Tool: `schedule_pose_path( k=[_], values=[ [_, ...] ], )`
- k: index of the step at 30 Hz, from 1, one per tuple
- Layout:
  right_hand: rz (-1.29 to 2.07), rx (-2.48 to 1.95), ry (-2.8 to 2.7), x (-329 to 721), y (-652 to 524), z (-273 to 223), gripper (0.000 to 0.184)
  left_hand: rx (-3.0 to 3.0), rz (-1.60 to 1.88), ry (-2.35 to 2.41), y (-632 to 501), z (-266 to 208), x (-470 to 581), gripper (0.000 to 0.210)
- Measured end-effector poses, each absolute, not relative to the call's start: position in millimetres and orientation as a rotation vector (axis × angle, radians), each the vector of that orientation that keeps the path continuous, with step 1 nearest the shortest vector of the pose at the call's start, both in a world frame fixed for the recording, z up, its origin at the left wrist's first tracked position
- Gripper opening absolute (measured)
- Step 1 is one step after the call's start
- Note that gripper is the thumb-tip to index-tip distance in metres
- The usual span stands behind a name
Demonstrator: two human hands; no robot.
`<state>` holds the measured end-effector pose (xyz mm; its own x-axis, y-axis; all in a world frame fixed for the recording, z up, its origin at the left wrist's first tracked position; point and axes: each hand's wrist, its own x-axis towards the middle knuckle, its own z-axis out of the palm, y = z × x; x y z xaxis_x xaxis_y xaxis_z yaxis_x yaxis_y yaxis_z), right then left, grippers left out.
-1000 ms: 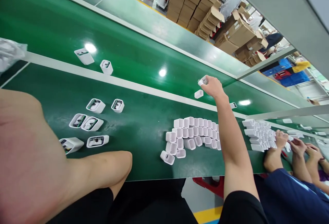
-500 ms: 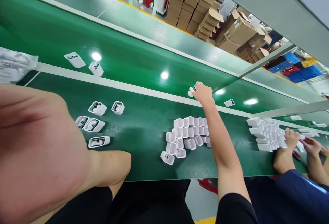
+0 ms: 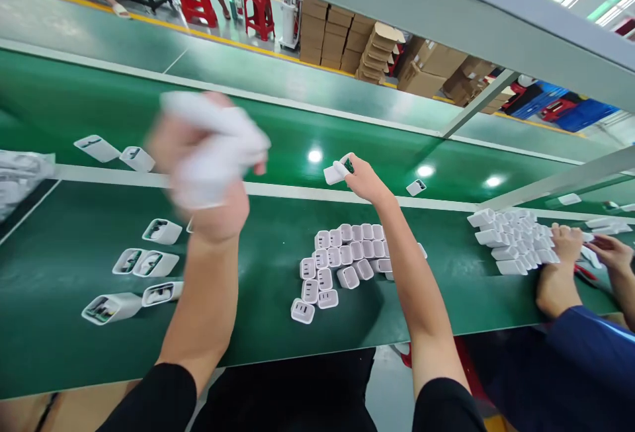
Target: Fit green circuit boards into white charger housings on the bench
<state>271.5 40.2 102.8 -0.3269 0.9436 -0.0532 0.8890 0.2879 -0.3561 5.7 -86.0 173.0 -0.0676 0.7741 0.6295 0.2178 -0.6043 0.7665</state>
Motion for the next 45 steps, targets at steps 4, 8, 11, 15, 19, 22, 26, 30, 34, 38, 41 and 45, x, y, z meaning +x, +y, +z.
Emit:
schedule_pose_path(
  k=[4, 8, 11, 15, 19, 22, 26, 30, 34, 38, 41, 45],
  values=[
    [0.584, -1.313, -2.247, 279, -11, 126, 0.024, 2.3, 1.203, 1.242, -65, 147, 49, 0.051],
    [0.719, -1.205, -2.122, 272, -49, 134, 0.026, 2.314, 0.81, 1.446, -74, 138, 70, 0.026],
    [0.776, -1.26, -2.006, 267, -57, 133, 0.023, 2.166, 0.871, 1.421, -74, 138, 74, 0.022],
    [0.906, -1.148, -1.974, 271, -60, 133, 0.031, 2.049, 1.035, 1.35, -66, 136, 67, 0.026],
    [0.878, -1.046, -2.063, 283, -66, 140, 0.048, 2.021, 1.123, 1.216, -61, 133, 55, 0.032],
    [0.828, -0.986, -2.148, 290, -71, 148, 0.053, 2.008, 1.191, 1.105, -59, 133, 49, 0.039],
    [0.869, -0.864, -2.074, 294, -81, 163, 0.065, 1.93, 1.229, 0.897, -64, 142, 45, 0.051],
    [0.801, -0.786, -1.891, 299, -99, 171, 0.06, 1.912, 1.294, 0.728, -77, 159, 39, 0.054],
    [0.654, -0.654, -1.735, 300, -120, 173, 0.054, 1.974, 1.43, 0.664, -90, 168, 37, 0.057],
    [0.62, -0.596, -1.651, 294, -131, 177, 0.074, 1.781, 1.533, 0.615, -92, 163, 48, 0.066],
    [0.604, -0.646, -1.649, 290, -129, 178, 0.069, 1.651, 1.606, 0.621, -86, 156, 59, 0.073],
    [0.519, -0.757, -1.636, 292, -120, 173, 0.06, 1.668, 1.437, 0.745, -85, 154, 62, 0.058]
  ],
)
